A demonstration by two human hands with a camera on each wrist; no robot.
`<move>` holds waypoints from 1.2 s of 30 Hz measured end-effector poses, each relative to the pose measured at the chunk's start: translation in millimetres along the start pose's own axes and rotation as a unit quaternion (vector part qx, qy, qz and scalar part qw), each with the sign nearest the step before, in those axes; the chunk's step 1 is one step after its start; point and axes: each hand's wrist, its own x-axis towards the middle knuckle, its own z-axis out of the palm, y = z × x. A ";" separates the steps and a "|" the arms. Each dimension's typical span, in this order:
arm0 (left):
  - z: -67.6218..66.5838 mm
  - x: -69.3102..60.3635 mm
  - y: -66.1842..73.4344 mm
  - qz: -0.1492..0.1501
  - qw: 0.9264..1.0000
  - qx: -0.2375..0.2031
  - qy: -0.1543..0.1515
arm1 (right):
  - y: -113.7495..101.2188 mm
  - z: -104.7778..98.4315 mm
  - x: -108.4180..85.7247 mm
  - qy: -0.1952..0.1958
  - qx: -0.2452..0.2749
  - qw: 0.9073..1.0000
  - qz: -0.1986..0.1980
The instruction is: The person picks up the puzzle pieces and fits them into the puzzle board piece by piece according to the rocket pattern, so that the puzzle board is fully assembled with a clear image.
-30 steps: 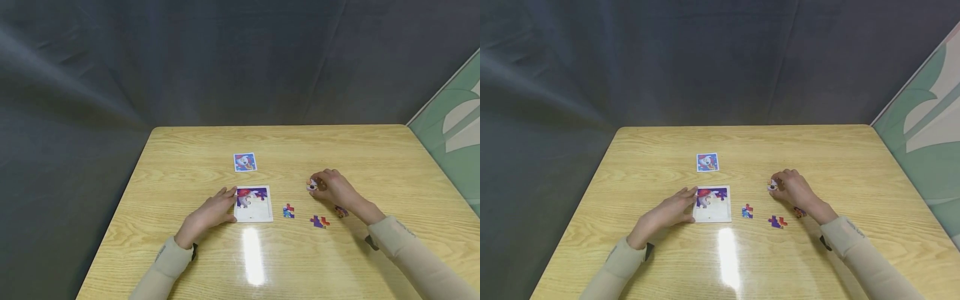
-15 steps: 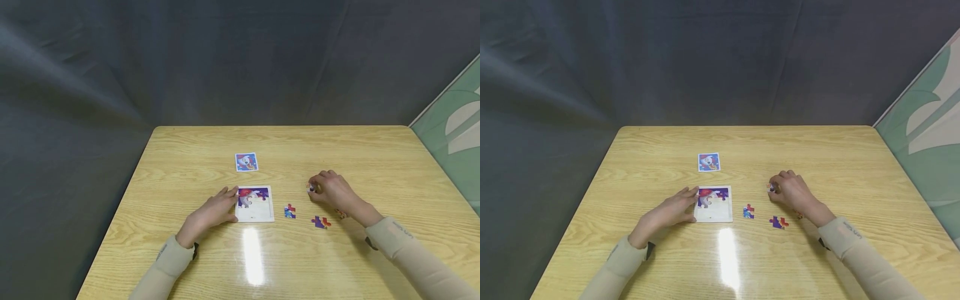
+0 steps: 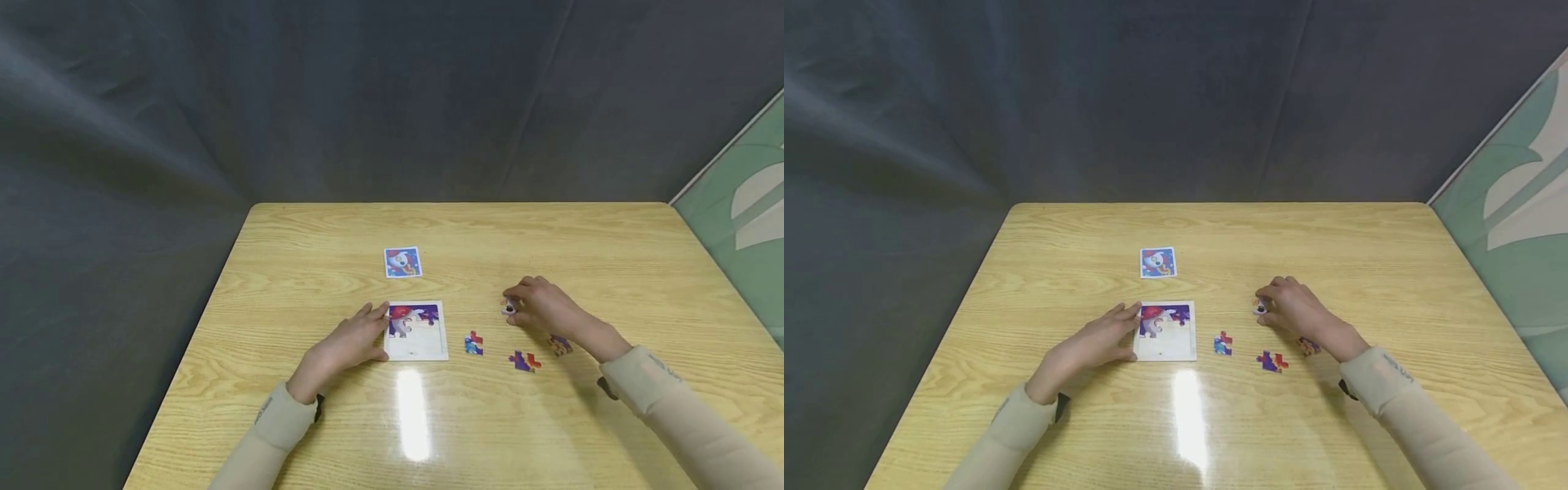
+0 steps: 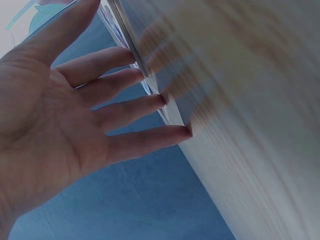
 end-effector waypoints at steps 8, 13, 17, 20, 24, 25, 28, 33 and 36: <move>-0.1 -1.1 -0.6 0.001 1.000 0.006 -0.002 | 1.6 4.9 -1.9 -0.004 0.029 0.999 0.012; 0.8 -1.4 -0.9 0.001 1.000 0.005 -0.004 | 1.9 5.7 -4.6 -0.016 0.054 0.998 0.035; 1.4 -1.0 -0.7 0.003 1.000 0.006 -0.006 | 3.3 7.2 -6.9 -0.012 0.054 0.998 0.041; 1.4 -0.4 -0.4 0.007 1.000 0.010 -0.004 | 4.0 9.4 -6.9 0.009 0.033 0.999 0.028; 0.6 -0.2 0.2 0.007 1.000 0.013 -0.002 | 1.5 11.0 -5.5 0.041 0.008 0.999 0.000; 0.5 -0.5 0.2 0.006 1.000 0.013 -0.002 | 0.6 11.2 -4.9 0.048 0.003 0.999 -0.007; -0.6 -1.1 0.6 0.005 1.000 0.010 -0.001 | -2.2 11.7 -3.7 0.064 -0.013 0.998 -0.019; -1.0 -1.2 0.6 0.011 1.000 0.013 0.005 | -4.1 12.5 -4.3 0.078 -0.038 0.996 -0.026; -0.6 -1.0 0.6 0.014 1.000 0.014 0.006 | -5.2 13.2 -5.4 0.086 -0.051 0.995 -0.030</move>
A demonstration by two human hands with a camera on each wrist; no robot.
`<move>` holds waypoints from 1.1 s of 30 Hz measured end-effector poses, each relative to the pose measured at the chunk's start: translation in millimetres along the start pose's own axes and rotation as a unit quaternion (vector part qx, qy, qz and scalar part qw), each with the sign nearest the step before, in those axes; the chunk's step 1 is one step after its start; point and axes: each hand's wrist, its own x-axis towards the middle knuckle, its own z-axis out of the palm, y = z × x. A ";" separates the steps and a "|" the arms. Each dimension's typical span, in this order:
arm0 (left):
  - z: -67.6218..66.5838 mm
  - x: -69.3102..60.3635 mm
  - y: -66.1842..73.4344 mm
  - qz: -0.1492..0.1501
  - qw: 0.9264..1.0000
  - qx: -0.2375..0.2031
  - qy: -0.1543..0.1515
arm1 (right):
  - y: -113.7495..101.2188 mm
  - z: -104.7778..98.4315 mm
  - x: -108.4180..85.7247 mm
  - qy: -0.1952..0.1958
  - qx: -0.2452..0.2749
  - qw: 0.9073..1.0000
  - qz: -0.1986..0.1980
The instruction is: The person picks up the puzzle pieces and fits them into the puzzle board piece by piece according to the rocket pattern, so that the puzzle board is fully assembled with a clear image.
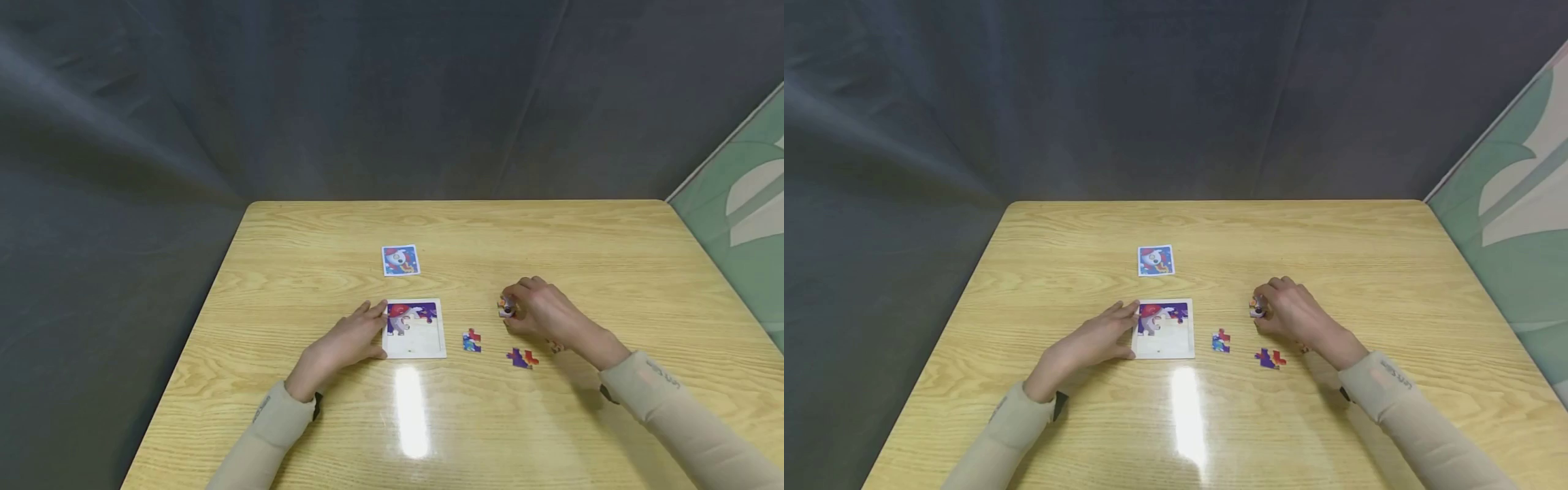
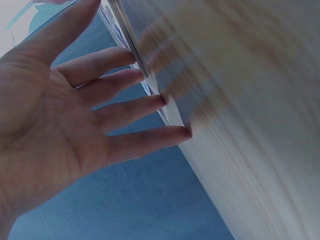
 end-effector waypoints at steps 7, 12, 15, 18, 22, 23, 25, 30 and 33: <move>-0.6 0.5 0.2 -0.001 1.000 -0.003 -0.004 | -17.7 -1.2 9.2 0.024 0.010 1.000 -0.014; -3.0 1.0 1.1 -0.004 1.000 -0.003 -0.004 | -45.4 0.8 27.7 0.026 0.041 0.999 -0.017; -3.8 1.2 1.4 -0.007 1.000 0.001 -0.006 | -63.5 7.6 39.7 0.024 0.055 0.998 -0.031; -4.2 1.1 1.7 -0.007 1.000 0.003 -0.005 | -80.6 16.1 51.5 0.023 0.061 0.997 -0.047; -3.7 0.7 1.7 -0.006 1.000 0.004 -0.002 | -99.7 27.1 65.3 0.017 0.062 0.996 -0.057; -3.4 0.7 1.6 -0.006 1.000 0.005 -0.002 | -103.4 29.8 68.0 0.013 0.061 0.996 -0.058; -2.5 0.8 1.3 -0.004 1.000 0.006 -0.001 | -109.2 35.3 72.4 0.004 0.059 0.997 -0.052; -1.6 1.0 0.8 -0.002 1.000 0.008 -0.001 | -118.8 44.4 77.7 -0.016 0.055 0.998 -0.026; -1.1 1.0 0.1 -0.003 1.000 0.008 0.001 | -123.0 46.6 79.5 -0.021 0.054 0.998 -0.026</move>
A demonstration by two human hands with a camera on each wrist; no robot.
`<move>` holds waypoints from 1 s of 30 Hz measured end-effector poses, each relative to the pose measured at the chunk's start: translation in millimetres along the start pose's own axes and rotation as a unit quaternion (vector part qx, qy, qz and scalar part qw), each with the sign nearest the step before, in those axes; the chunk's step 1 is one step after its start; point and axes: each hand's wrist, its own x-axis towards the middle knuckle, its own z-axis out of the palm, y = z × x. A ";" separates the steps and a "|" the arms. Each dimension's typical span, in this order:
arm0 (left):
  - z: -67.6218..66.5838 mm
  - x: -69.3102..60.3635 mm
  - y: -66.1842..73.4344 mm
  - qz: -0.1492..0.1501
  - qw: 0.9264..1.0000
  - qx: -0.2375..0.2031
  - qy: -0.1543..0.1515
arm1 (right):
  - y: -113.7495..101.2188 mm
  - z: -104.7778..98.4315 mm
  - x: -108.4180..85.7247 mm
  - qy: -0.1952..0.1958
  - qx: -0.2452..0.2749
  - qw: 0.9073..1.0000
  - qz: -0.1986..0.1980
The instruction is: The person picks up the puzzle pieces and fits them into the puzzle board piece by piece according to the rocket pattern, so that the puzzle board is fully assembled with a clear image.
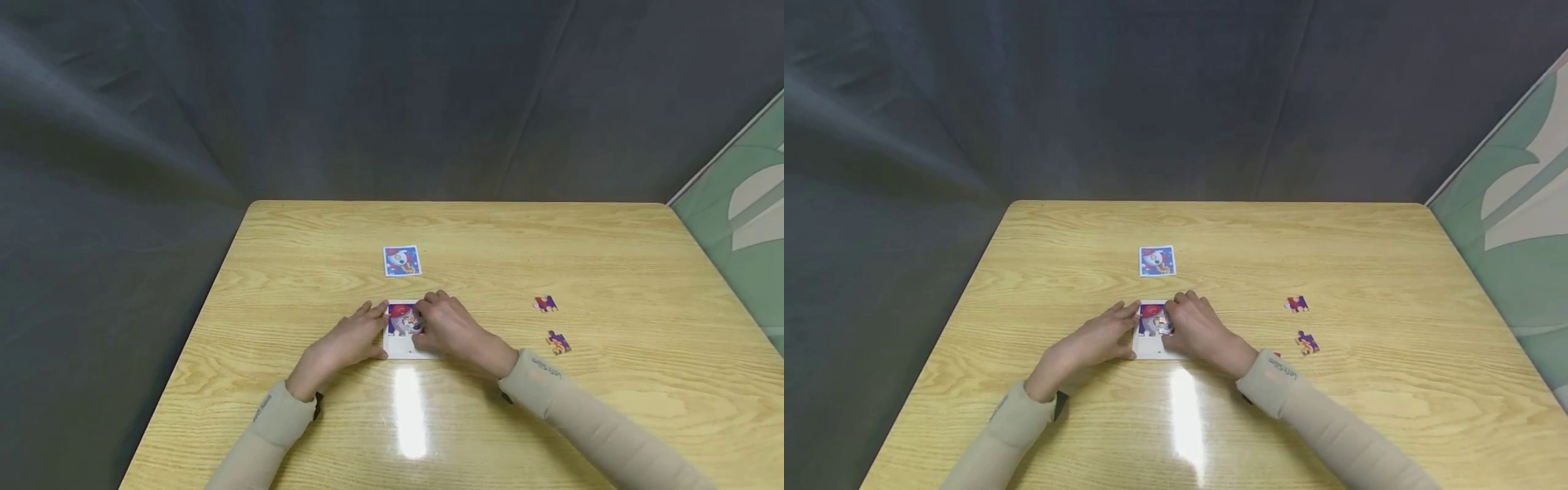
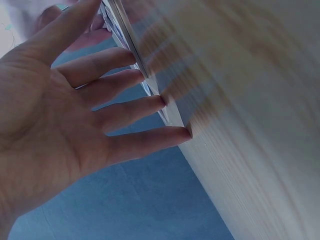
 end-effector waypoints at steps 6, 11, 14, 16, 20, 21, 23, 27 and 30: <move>0.9 -0.4 -0.6 0.003 1.000 0.005 0.006 | -5.8 0.8 2.1 -0.014 -0.008 1.000 -0.004; 0.7 -0.6 -0.4 0.005 1.000 0.004 0.003 | -6.7 -0.5 0.0 -0.026 -0.022 0.999 -0.004; 1.0 -0.1 -0.5 0.006 1.000 0.004 0.002 | -6.1 -0.3 -2.1 -0.033 -0.026 0.999 0.000; 1.1 -0.2 -0.5 0.006 1.000 0.005 0.002 | -5.6 0.3 -3.0 -0.033 -0.029 0.999 -0.001; 0.6 -0.9 -0.1 0.007 1.000 0.003 -0.001 | -6.2 2.0 -4.7 -0.027 -0.019 0.999 -0.005; 0.5 -0.9 -0.2 0.006 1.000 0.002 -0.003 | -6.6 2.3 -5.2 -0.025 -0.016 1.000 -0.006; 0.2 -0.8 -0.3 0.005 1.000 0.000 -0.004 | -7.0 3.0 -6.6 -0.022 -0.007 1.000 -0.003; -0.4 -0.5 -0.5 0.001 1.000 -0.001 -0.003 | -5.7 2.4 -8.8 -0.011 0.010 1.000 -0.001; -0.6 0.2 0.1 0.004 1.000 -0.004 -0.005 | -0.9 -3.9 -12.0 0.011 0.035 0.999 -0.009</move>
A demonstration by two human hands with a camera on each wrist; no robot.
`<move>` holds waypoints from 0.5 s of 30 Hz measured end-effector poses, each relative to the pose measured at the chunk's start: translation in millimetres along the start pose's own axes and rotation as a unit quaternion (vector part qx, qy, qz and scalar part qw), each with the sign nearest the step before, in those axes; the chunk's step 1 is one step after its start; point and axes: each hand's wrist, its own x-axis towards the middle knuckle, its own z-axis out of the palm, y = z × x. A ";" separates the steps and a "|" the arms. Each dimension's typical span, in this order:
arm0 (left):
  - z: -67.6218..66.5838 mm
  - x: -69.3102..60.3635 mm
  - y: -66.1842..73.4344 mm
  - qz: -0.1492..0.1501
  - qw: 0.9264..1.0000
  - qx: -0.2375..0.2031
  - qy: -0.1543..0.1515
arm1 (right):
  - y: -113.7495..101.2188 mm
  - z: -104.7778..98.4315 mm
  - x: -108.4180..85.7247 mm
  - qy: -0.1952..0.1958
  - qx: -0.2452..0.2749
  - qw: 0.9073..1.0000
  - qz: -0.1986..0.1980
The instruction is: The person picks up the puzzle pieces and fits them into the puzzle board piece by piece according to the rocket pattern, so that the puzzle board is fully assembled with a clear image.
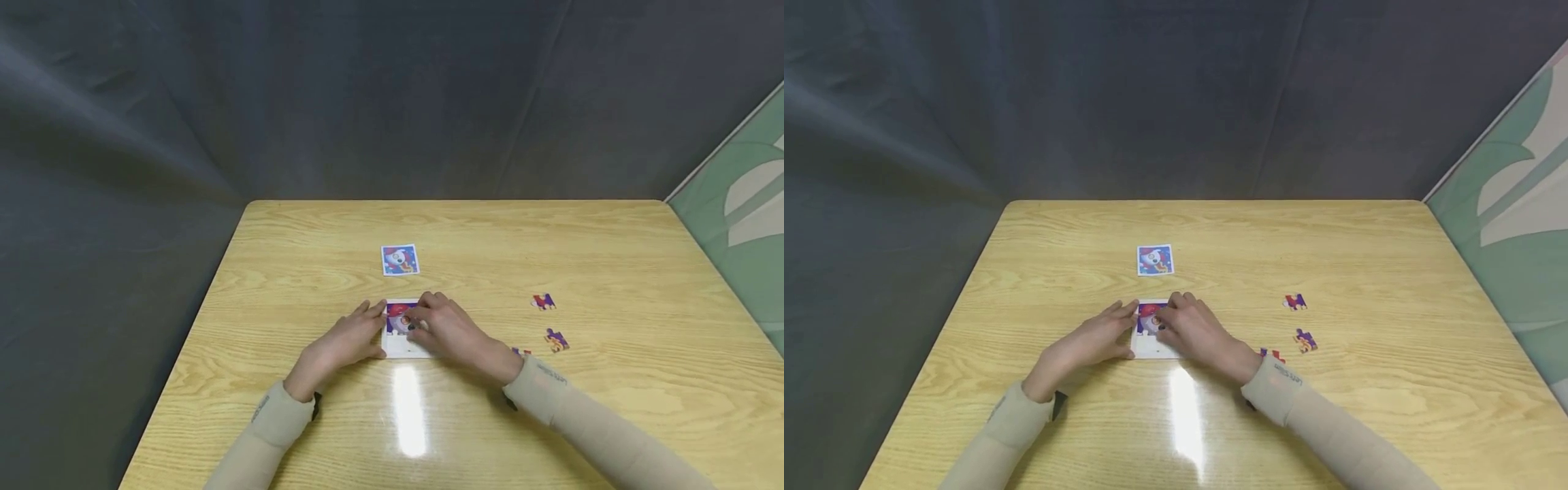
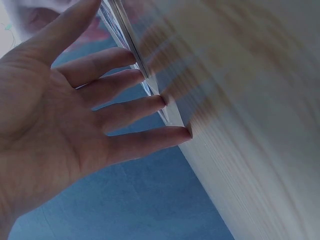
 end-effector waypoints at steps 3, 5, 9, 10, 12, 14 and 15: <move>-0.2 0.3 0.4 0.001 1.000 -0.006 -0.003 | 11.1 -13.7 -6.3 0.024 0.023 0.999 -0.006; -0.5 0.7 0.7 -0.001 1.000 -0.010 -0.003 | 23.4 -24.9 -13.9 0.034 0.028 0.999 0.001; -0.7 0.4 0.7 -0.009 1.000 -0.013 -0.004 | 56.8 -44.4 -38.1 0.047 0.008 0.998 0.032; -0.7 0.1 0.6 -0.010 1.000 -0.013 -0.005 | 65.9 -48.9 -45.8 0.055 -0.001 0.998 0.039; -0.5 -0.3 0.4 -0.009 1.000 -0.010 -0.006 | 83.0 -59.2 -62.5 0.068 -0.021 0.996 0.051; -0.4 -0.6 0.2 -0.007 1.000 -0.006 -0.005 | 98.5 -70.4 -79.7 0.072 -0.037 0.995 0.064; -0.2 -0.8 -0.1 -0.007 1.000 -0.004 -0.004 | 105.7 -76.3 -88.0 0.069 -0.039 0.994 0.072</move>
